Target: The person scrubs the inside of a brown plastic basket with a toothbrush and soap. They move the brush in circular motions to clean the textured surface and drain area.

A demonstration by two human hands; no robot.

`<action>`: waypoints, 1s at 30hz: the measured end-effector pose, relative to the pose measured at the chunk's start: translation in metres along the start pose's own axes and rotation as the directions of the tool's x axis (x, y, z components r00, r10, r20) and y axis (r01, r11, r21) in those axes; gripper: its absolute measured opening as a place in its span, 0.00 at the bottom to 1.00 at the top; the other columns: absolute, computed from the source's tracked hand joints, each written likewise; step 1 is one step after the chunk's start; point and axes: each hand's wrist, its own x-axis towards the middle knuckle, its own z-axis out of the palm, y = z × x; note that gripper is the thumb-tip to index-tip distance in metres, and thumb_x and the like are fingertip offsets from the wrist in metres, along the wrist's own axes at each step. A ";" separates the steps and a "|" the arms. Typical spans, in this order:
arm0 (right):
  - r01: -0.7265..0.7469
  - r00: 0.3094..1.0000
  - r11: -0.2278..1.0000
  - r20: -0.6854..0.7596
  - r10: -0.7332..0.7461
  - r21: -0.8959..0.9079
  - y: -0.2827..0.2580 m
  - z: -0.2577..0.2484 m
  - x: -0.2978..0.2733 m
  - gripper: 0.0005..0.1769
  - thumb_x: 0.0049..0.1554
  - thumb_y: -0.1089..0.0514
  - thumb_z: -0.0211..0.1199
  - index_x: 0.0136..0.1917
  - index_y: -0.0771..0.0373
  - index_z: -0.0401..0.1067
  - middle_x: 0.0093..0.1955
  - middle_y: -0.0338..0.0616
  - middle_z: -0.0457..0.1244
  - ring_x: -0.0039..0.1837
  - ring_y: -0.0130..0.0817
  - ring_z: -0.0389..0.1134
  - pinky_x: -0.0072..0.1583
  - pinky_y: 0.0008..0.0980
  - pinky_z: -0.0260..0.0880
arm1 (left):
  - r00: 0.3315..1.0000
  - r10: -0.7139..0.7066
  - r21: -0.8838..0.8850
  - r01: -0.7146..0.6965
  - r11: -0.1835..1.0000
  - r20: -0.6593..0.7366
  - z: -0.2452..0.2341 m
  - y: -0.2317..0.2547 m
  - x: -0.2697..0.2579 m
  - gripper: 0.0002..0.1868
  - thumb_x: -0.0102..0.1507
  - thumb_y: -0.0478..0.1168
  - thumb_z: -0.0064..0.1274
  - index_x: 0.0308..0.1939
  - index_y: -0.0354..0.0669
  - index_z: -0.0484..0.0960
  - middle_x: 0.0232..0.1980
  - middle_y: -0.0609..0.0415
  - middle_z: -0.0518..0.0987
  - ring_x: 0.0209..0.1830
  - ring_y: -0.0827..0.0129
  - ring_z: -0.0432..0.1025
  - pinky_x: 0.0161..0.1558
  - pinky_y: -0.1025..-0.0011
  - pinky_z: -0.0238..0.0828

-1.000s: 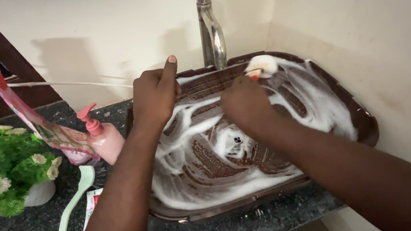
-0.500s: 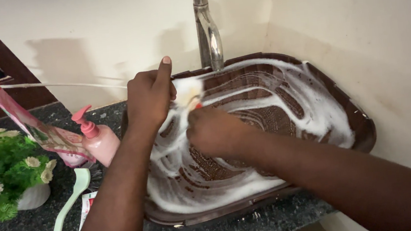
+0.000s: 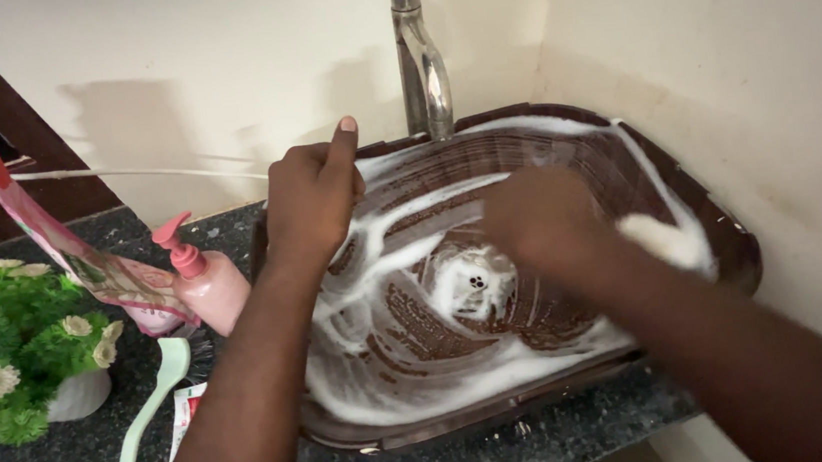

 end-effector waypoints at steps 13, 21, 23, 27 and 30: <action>-0.177 0.978 0.948 -0.060 0.199 0.263 0.137 -0.041 -0.006 0.22 0.64 0.41 0.58 0.56 0.58 0.82 0.46 0.52 0.74 0.45 0.45 0.76 0.55 0.48 0.74 | 0.999 0.032 0.036 -0.033 0.999 0.026 0.002 0.001 0.003 0.37 0.66 0.64 0.40 0.18 0.38 0.82 0.17 0.45 0.77 0.21 0.55 0.76 0.38 0.60 0.72; -0.367 0.930 0.844 0.144 0.338 0.392 0.153 -0.037 -0.036 0.31 0.66 0.38 0.55 0.47 0.67 0.85 0.39 0.56 0.74 0.38 0.46 0.76 0.50 0.44 0.75 | 0.999 0.047 0.010 -0.047 0.999 0.022 0.000 0.001 0.001 0.37 0.66 0.64 0.41 0.18 0.38 0.82 0.18 0.47 0.79 0.23 0.56 0.77 0.39 0.61 0.73; -0.462 0.887 0.738 0.262 0.380 0.492 0.142 -0.033 -0.048 0.34 0.69 0.39 0.52 0.44 0.72 0.81 0.37 0.62 0.73 0.35 0.48 0.74 0.45 0.45 0.78 | 0.998 0.056 0.002 -0.056 0.998 0.021 0.000 0.002 0.001 0.36 0.66 0.64 0.42 0.19 0.38 0.82 0.19 0.46 0.79 0.23 0.57 0.77 0.39 0.62 0.73; -0.210 0.959 0.717 0.282 0.020 0.665 0.108 -0.011 -0.068 0.32 0.66 0.38 0.52 0.42 0.68 0.82 0.35 0.54 0.73 0.33 0.43 0.74 0.42 0.40 0.78 | 0.999 0.032 0.010 -0.032 0.999 0.035 -0.001 0.005 -0.001 0.37 0.66 0.64 0.41 0.18 0.37 0.81 0.19 0.45 0.79 0.23 0.56 0.77 0.39 0.61 0.73; -0.130 0.942 0.663 0.301 -0.151 0.737 0.105 0.007 -0.060 0.28 0.63 0.39 0.55 0.43 0.65 0.82 0.34 0.51 0.74 0.33 0.38 0.77 0.44 0.37 0.79 | 0.999 0.029 0.002 -0.029 1.000 0.035 -0.002 0.007 -0.003 0.37 0.66 0.64 0.41 0.19 0.36 0.81 0.19 0.44 0.79 0.23 0.54 0.77 0.39 0.60 0.73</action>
